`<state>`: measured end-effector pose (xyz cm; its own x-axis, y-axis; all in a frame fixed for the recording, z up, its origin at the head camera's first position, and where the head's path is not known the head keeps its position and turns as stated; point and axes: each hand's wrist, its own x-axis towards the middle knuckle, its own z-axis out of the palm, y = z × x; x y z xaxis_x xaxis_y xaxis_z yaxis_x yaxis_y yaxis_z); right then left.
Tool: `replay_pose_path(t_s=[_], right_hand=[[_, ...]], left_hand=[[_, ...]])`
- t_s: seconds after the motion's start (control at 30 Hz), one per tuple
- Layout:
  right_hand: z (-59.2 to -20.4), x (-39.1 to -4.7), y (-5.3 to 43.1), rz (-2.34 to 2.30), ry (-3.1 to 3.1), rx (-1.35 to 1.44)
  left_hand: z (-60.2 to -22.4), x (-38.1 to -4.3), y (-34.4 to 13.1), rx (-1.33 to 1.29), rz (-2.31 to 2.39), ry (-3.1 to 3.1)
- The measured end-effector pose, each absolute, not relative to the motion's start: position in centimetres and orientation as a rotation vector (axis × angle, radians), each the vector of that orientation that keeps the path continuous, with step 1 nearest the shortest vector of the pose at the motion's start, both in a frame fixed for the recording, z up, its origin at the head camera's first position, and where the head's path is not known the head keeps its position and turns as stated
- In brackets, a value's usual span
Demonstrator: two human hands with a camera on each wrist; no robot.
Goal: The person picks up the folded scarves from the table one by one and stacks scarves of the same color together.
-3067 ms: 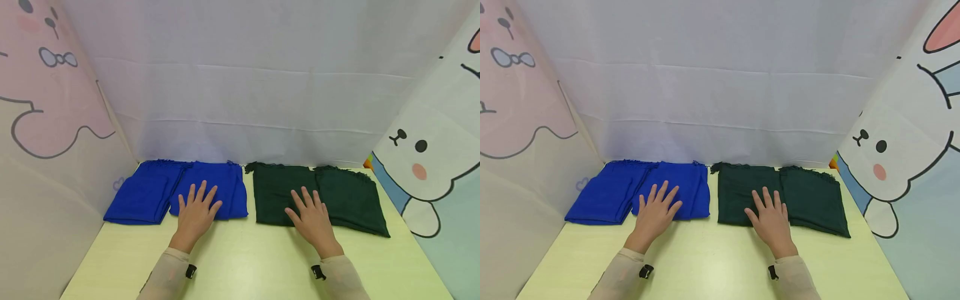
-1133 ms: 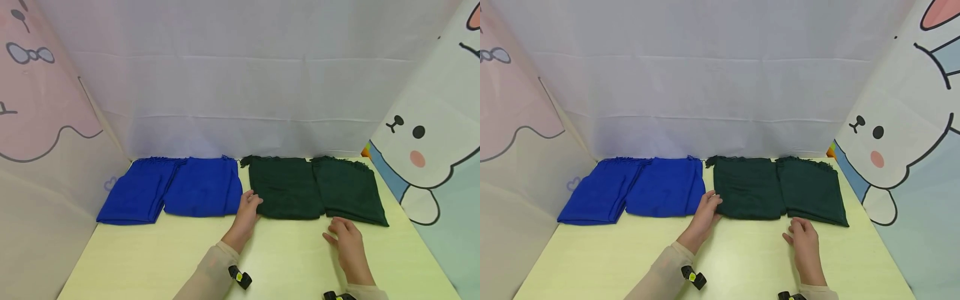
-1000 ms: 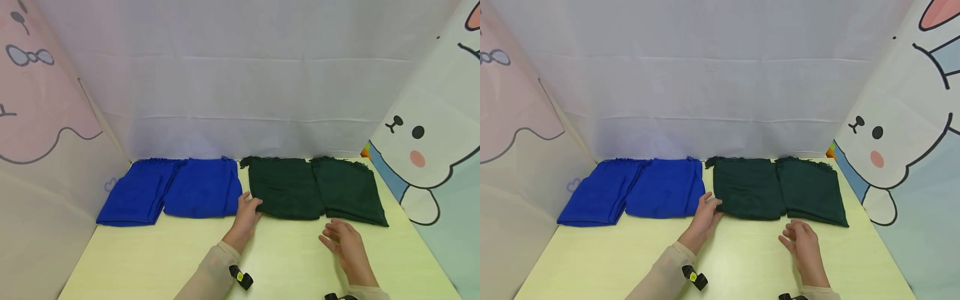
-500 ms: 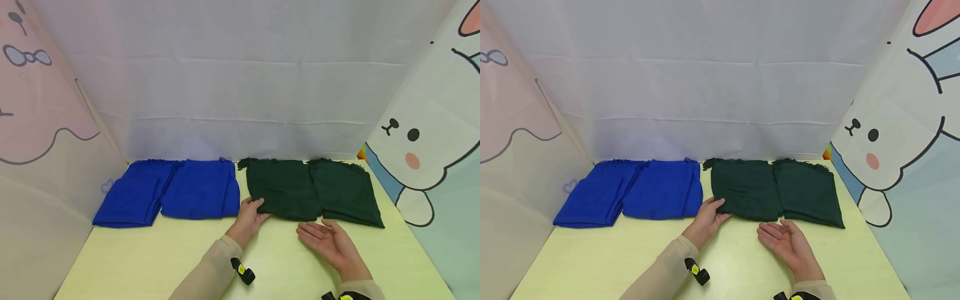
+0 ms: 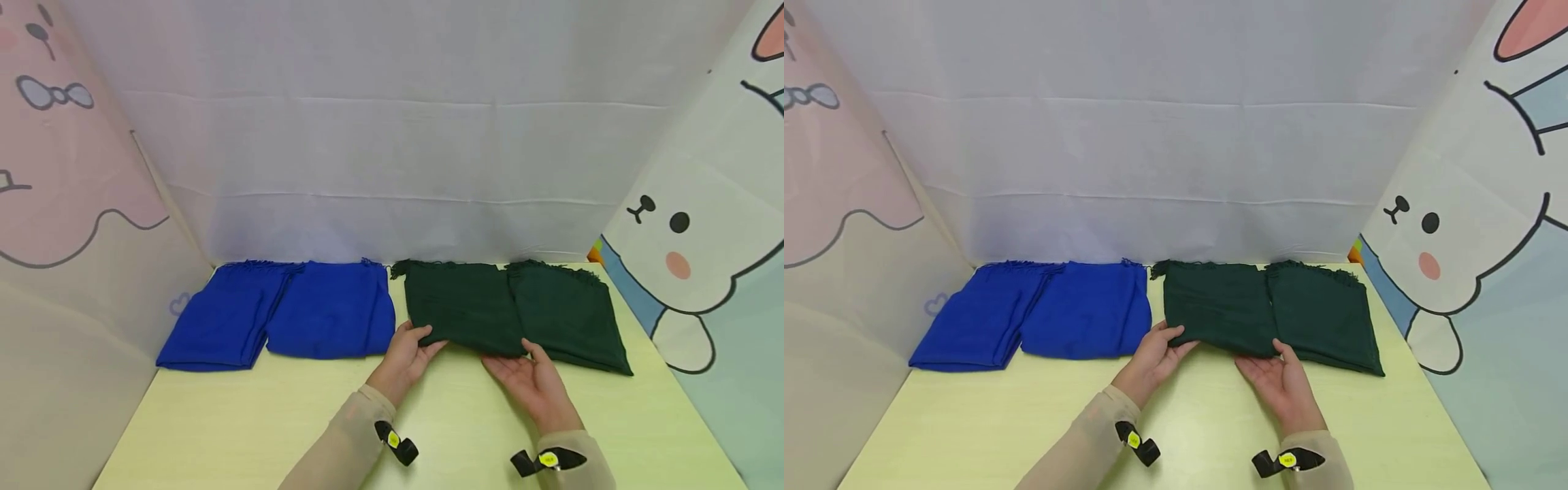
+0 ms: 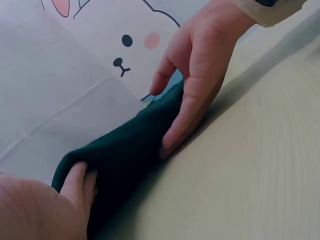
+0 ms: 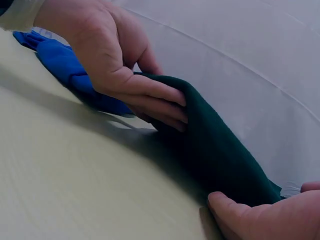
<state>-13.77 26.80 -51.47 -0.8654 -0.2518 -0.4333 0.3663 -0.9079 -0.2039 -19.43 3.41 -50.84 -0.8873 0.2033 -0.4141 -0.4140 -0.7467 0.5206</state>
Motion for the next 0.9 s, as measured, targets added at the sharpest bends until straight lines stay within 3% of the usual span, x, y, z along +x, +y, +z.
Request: replay_pose_path(t_s=[0.4, 0.67, 0.9], right_hand=[[-51.0, -15.7, 26.1, -2.758, 0.51, 0.772], [-51.0, -15.8, 26.0, -2.713, 0.655, 0.915], [-50.9, -15.2, 26.2, -2.686, 0.757, 0.931]], left_hand=[[-51.9, -18.8, 1.5, -0.368, 2.448, 1.303], [-52.5, -18.0, 0.9, -0.13, 2.189, 1.889], [-52.1, -17.1, 0.1, -0.074, 1.977, 2.07]])
